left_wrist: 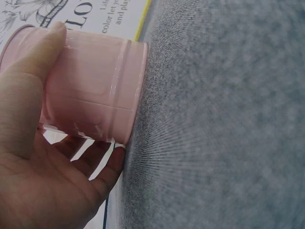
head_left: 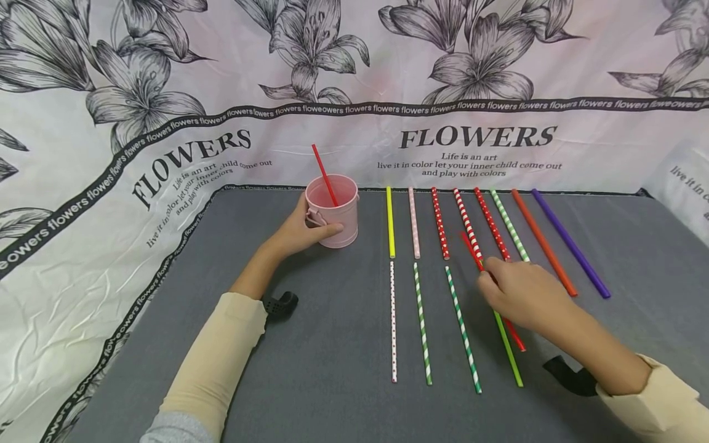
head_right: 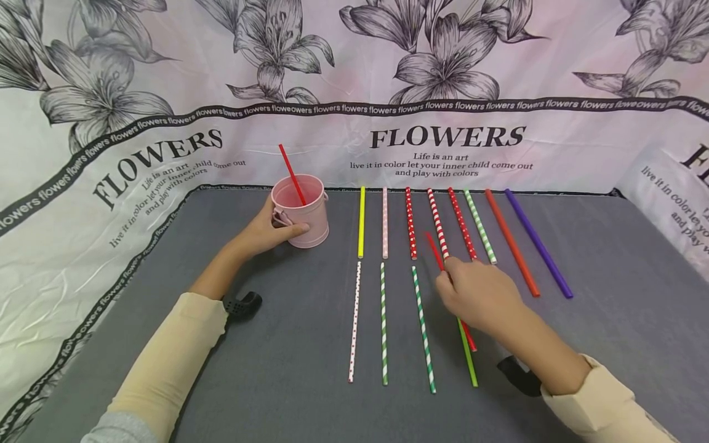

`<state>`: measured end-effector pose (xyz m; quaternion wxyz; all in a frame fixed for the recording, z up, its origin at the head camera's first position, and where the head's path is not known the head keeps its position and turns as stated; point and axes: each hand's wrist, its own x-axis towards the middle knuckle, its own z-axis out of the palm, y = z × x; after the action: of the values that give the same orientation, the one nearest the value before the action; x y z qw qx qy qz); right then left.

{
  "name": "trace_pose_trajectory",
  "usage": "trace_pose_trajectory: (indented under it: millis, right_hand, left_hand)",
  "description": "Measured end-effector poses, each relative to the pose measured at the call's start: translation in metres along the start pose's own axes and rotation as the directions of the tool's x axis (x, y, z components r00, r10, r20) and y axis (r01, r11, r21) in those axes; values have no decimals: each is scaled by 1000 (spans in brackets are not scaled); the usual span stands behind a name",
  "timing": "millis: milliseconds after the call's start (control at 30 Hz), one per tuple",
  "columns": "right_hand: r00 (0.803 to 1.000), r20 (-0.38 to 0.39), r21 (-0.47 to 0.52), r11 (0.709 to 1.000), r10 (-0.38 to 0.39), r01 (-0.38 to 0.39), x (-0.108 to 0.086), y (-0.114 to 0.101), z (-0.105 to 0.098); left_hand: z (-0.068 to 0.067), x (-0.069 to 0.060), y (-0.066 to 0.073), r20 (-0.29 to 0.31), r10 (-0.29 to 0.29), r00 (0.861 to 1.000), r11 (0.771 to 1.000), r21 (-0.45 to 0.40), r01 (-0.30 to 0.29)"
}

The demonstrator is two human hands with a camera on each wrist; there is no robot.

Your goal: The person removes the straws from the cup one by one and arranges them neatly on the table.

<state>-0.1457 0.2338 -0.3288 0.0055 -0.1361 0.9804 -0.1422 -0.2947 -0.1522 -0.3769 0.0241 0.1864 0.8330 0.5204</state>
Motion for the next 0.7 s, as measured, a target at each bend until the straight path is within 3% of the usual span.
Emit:
trace_pose_trajectory:
  millis: [467, 700]
  right_hand:
    - [989, 129, -5, 998, 69, -69, -19, 40, 12]
    - [969, 225, -27, 995, 98, -94, -24, 54, 14]
  left_hand:
    - [1, 1, 1, 13, -10, 1000, 1000, 3, 9]
    - [0, -1, 2, 18, -10, 1000, 1000, -3, 10]
